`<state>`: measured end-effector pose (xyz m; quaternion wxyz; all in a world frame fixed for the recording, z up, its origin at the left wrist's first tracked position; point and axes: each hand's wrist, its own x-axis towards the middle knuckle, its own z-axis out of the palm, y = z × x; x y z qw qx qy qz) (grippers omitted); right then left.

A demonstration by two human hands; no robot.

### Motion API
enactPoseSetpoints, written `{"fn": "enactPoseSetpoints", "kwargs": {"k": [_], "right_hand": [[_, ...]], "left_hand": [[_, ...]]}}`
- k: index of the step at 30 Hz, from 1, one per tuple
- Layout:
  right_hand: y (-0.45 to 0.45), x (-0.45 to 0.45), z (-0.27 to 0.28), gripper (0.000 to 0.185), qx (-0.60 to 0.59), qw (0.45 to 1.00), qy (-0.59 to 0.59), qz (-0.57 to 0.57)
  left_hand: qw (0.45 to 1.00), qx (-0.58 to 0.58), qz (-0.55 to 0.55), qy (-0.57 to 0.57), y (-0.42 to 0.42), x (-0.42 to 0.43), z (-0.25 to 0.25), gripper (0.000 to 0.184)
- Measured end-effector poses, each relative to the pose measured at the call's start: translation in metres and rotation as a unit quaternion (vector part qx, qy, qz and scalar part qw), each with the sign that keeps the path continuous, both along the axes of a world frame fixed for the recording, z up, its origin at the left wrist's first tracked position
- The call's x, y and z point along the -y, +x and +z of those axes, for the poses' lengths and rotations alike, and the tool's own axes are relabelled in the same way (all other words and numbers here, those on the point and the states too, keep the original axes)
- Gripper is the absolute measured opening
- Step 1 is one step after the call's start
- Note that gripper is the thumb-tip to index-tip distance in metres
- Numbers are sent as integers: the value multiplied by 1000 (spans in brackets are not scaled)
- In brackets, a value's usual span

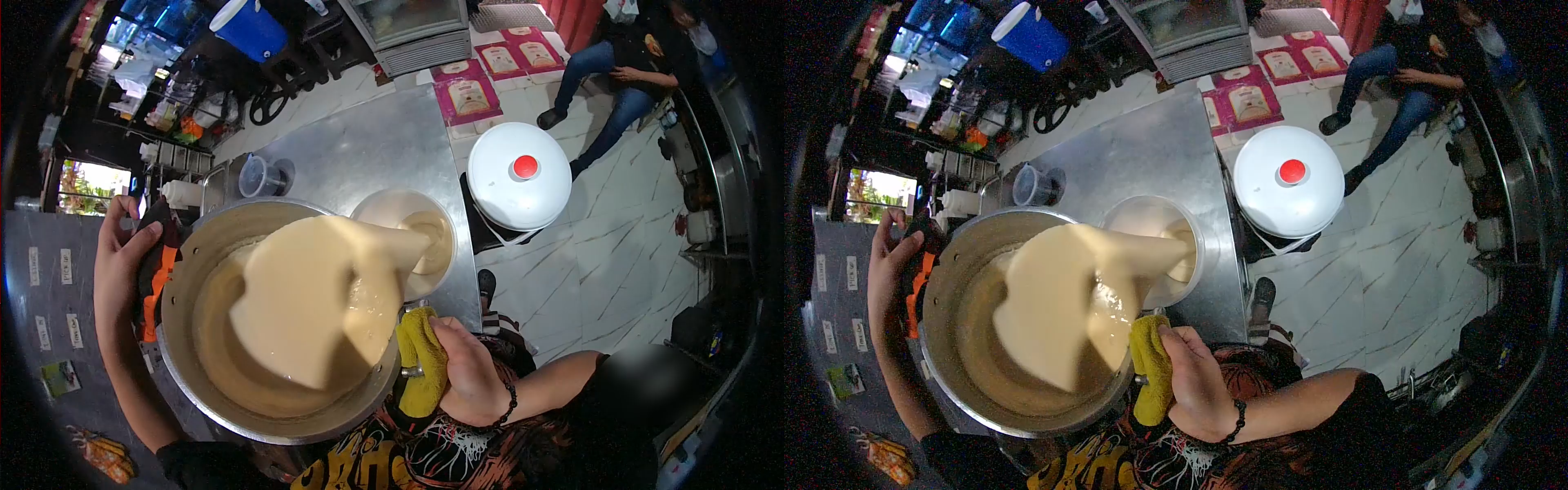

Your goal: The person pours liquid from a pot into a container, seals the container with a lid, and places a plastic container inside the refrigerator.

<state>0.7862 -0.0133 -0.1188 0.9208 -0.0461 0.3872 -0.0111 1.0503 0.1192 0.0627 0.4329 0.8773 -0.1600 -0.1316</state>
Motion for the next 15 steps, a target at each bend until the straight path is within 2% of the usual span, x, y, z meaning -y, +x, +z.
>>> {"fn": "enactPoseSetpoints", "kwargs": {"k": [6,15], "right_hand": [[-1,1,-6,17,9,1000,13,19],[-1,4,-12,17,34,997,53,37]], "left_hand": [[1000,-19,-20,-13,3,5,1,23],[996,0,-10,89,3,13,13,23]]}}
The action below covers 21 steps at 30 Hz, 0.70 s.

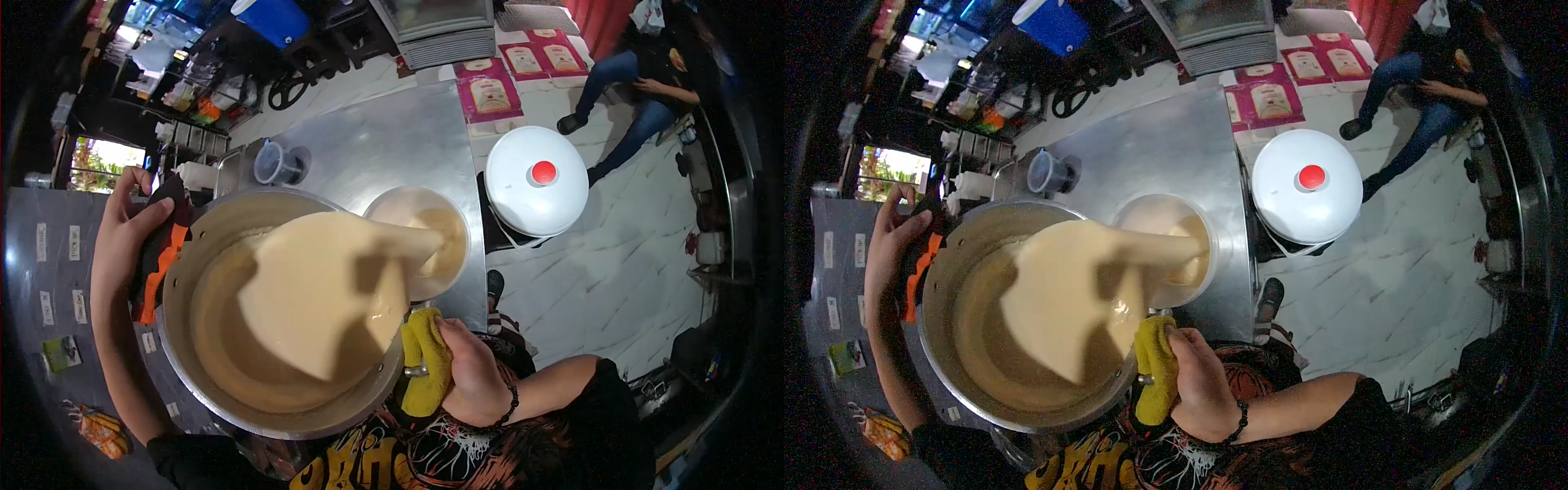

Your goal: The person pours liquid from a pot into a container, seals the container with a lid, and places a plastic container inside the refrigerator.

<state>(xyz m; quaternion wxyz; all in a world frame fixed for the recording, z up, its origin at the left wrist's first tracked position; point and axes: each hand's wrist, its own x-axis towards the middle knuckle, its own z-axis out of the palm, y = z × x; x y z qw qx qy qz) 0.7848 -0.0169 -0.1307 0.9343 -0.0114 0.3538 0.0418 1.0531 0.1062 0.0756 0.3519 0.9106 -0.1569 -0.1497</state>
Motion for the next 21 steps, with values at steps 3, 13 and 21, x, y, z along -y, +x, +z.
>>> {"fn": "enactPoseSetpoints", "kwargs": {"k": [3,13,21], "right_hand": [[1,1,0,17,-5,1000,7,-5],[-7,0,-12,25,50,992,-107,48],[-5,8,-7,32,34,998,31,37]], "left_hand": [[1000,1,6,-28,-1,4,-1,23],[998,-1,2,61,-5,20,13,20],[996,-5,-31,83,-6,39,15,19]]}}
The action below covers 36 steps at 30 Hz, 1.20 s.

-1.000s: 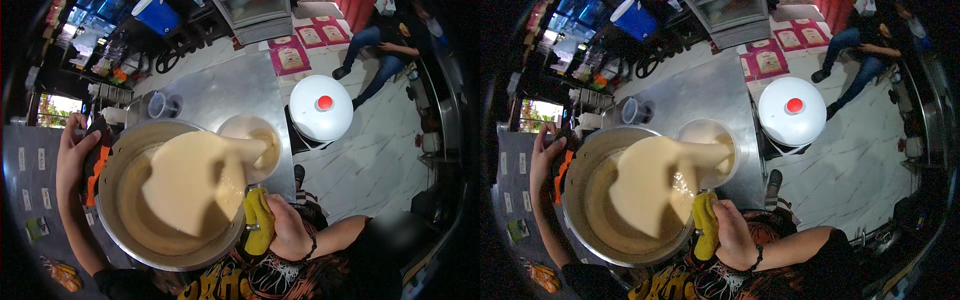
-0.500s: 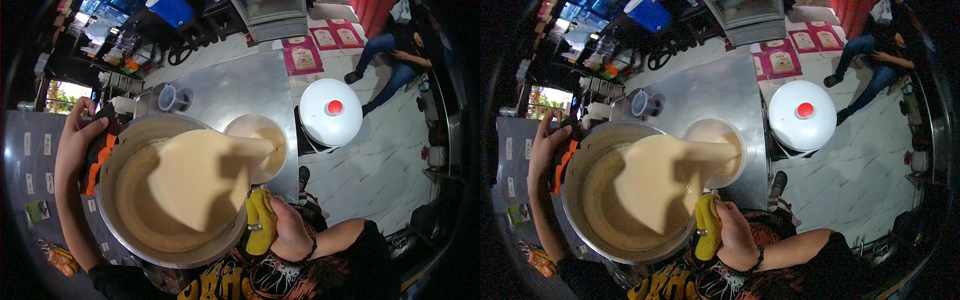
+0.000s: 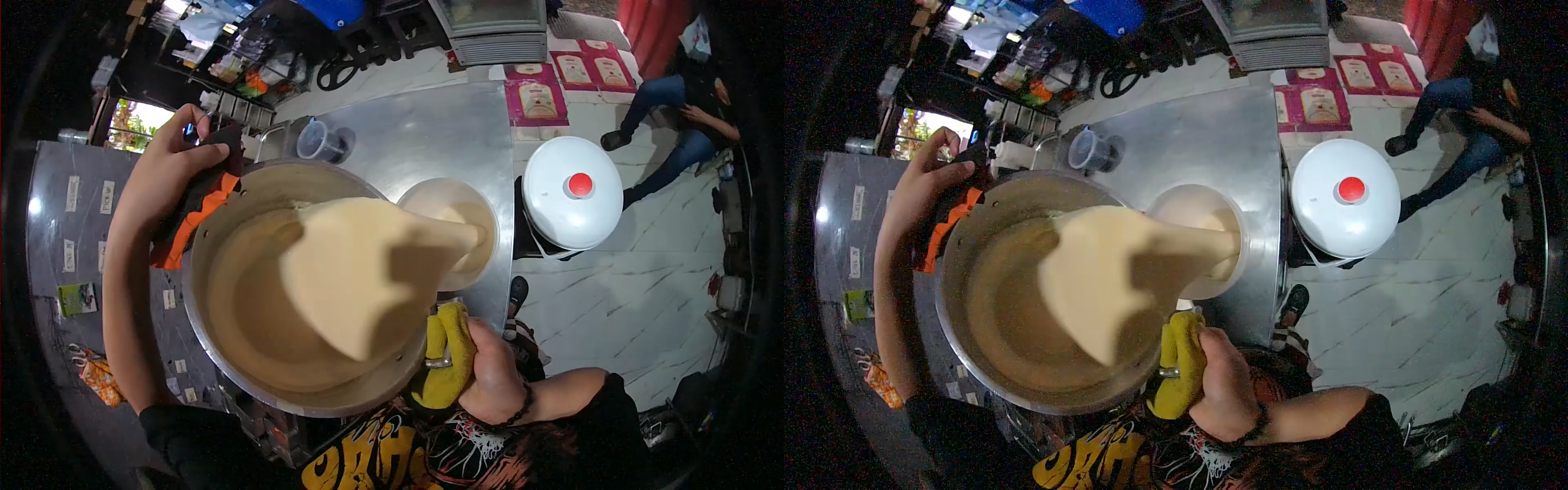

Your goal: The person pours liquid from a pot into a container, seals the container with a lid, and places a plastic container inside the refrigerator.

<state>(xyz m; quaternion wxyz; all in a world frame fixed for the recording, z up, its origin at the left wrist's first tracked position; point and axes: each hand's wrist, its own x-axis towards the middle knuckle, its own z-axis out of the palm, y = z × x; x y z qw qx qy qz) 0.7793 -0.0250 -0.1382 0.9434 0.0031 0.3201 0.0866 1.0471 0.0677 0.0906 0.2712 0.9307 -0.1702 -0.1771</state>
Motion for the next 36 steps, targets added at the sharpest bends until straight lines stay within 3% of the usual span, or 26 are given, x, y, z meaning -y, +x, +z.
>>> {"fn": "enactPoseSetpoints", "kwargs": {"k": [5,7,10,12,20,25,33,34,36], "right_hand": [[0,1,-2,26,-7,1000,29,-10],[-1,1,-5,26,-12,999,45,-9],[-1,6,-2,26,20,1000,-16,10],[4,12,7,27,23,996,80,11],[-1,11,-6,36,24,995,92,15],[-4,17,-7,36,44,991,126,26],[-12,22,-12,34,93,982,162,-8],[-12,24,-10,34,93,982,164,-10],[-11,29,-7,28,36,986,164,-11]], "left_hand": [[1000,-1,6,10,4,8,-2,20],[994,61,-6,92,6,12,-2,21],[995,49,-17,84,12,13,-3,22],[991,68,-34,108,17,14,-1,23],[986,67,-45,148,10,47,3,22],[959,117,-100,236,17,62,3,21],[945,120,-91,289,9,100,-4,24],[938,139,-104,301,10,104,-5,31],[922,150,-116,338,10,119,-9,29]]}}
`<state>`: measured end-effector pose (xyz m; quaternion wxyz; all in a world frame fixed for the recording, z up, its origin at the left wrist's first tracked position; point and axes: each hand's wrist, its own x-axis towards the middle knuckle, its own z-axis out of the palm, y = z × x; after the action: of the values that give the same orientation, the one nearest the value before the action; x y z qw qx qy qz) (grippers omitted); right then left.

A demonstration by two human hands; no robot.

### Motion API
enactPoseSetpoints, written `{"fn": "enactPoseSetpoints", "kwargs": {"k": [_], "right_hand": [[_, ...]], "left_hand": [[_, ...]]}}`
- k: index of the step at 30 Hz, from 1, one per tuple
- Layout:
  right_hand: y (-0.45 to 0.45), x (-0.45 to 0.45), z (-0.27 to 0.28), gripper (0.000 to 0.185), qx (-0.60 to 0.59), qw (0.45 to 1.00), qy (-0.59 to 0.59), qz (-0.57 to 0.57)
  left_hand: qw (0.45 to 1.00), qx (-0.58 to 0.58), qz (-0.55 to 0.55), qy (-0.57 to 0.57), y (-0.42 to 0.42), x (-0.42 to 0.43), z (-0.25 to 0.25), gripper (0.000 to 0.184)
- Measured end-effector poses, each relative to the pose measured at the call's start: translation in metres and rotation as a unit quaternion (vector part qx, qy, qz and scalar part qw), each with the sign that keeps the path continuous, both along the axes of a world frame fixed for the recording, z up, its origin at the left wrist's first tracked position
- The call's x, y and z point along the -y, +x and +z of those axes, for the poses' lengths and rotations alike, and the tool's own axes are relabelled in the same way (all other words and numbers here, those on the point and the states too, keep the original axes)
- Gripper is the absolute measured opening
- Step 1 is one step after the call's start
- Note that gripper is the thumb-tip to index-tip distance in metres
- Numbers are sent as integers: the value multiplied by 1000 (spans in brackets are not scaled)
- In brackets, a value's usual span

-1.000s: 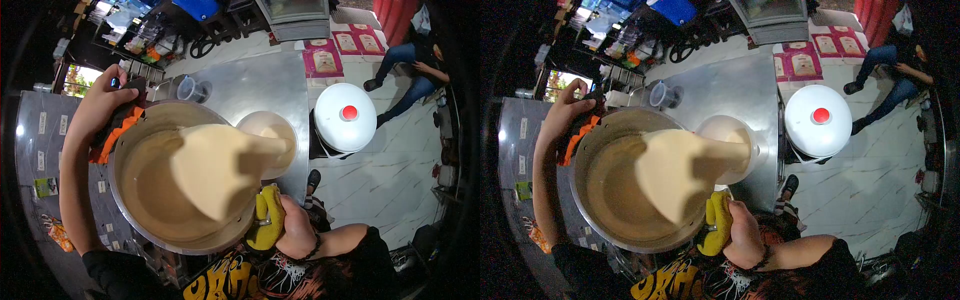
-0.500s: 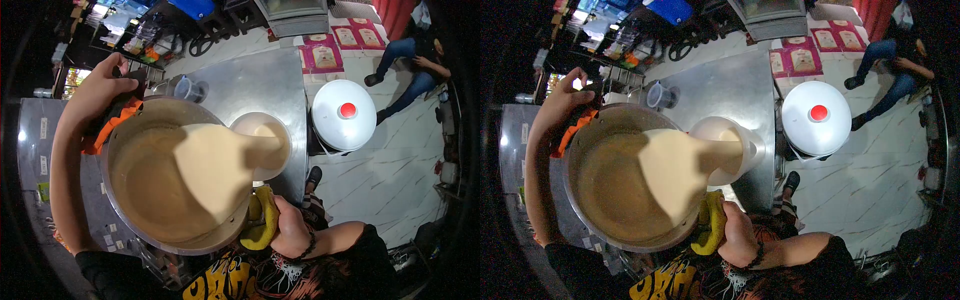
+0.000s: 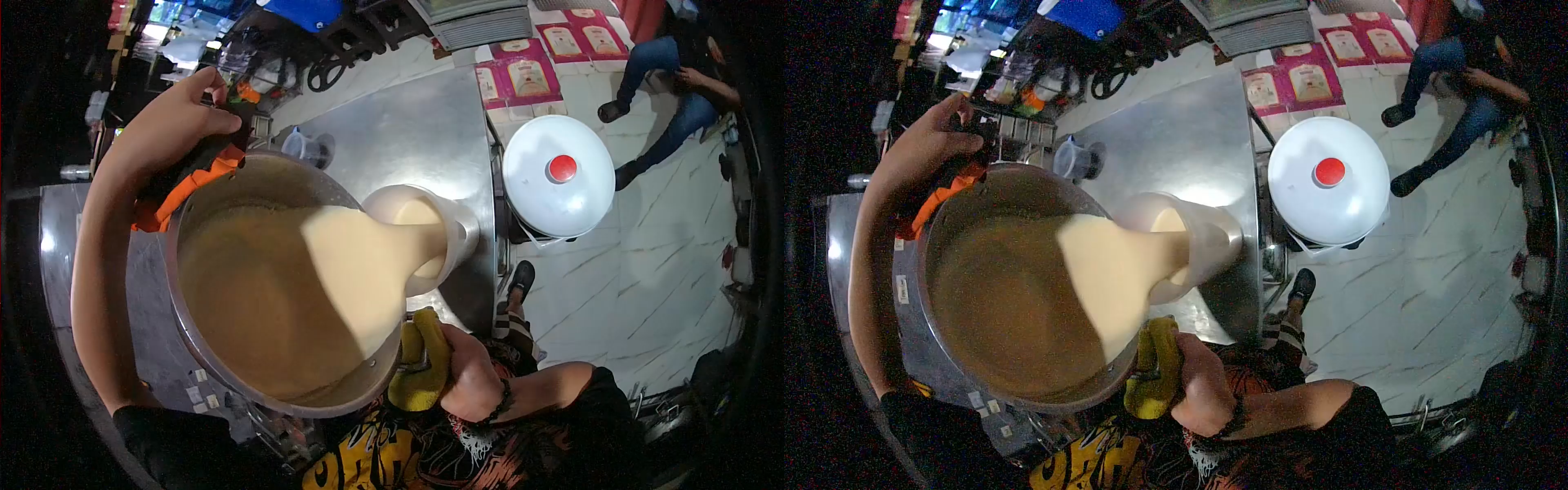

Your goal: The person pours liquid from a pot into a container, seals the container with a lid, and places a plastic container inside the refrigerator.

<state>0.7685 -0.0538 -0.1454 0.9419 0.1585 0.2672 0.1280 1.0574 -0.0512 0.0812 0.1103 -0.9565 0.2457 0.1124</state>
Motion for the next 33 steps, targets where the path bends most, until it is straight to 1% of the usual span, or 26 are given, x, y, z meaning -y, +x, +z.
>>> {"fn": "enactPoseSetpoints", "kwargs": {"k": [1,2,3,4,6,7,9,10,12,13,14,15,16,17,18,19,20,21,23,25,27,30,31,33], "right_hand": [[-3,0,-2,28,-1,1000,3,-3],[-4,1,-4,28,13,1000,-17,-6],[-5,1,-7,29,27,999,-37,-9],[-6,0,-13,29,26,999,-34,-14],[-9,-2,-24,30,104,990,89,-22],[-10,-2,-26,30,104,990,92,-26],[-11,1,-29,29,121,991,60,-18],[-11,1,-31,29,121,990,64,-24],[-7,3,-33,30,139,976,161,-36],[-7,8,-30,30,140,976,164,-42],[-8,14,-26,30,140,990,14,21],[-9,19,-24,31,136,978,-138,83],[-10,18,-25,31,135,979,-134,76],[-13,17,-26,32,168,926,-330,73],[-15,16,-27,32,192,834,-513,68],[-14,12,-32,32,188,836,-512,62],[-10,5,-39,33,146,965,-217,11],[-6,1,-42,34,92,990,101,-43],[-5,-3,-45,35,84,990,102,-46],[-5,-3,-49,35,77,991,104,-47],[-5,-3,-51,36,72,985,152,-37],[-5,-12,-54,35,80,980,172,-60],[-6,-15,-56,35,79,980,172,-65],[-7,-19,-59,35,90,975,184,-88]], "left_hand": [[999,14,-10,37,-3,6,-2,28],[999,13,-13,40,-3,11,-5,28],[999,15,-31,26,-3,16,-7,31],[999,18,-50,12,-2,21,-9,37],[998,10,-51,42,1,35,-12,39],[997,4,-47,67,2,41,-14,42],[996,-1,-46,72,-4,53,-19,44],[996,-5,-42,74,-5,60,-21,46],[993,-12,-69,99,4,68,-25,46],[989,-20,-91,119,8,73,-28,47],[988,-19,-96,123,9,78,-31,47],[986,-18,-98,135,8,83,-34,47],[984,-17,-100,148,9,88,-37,48],[982,-18,-107,152,14,93,-41,48],[980,-28,-111,166,18,98,-46,48],[976,-37,-115,179,20,103,-49,48],[978,-49,-106,175,20,108,-52,48],[976,-49,-113,178,23,112,-56,48],[973,-60,-109,195,29,118,-64,48],[972,-61,-114,198,17,130,-70,46],[959,-36,-114,257,5,143,-73,44],[957,-68,-108,261,10,146,-78,44],[956,-68,-112,262,7,149,-79,44],[944,-43,-133,300,-1,153,-79,44]]}}
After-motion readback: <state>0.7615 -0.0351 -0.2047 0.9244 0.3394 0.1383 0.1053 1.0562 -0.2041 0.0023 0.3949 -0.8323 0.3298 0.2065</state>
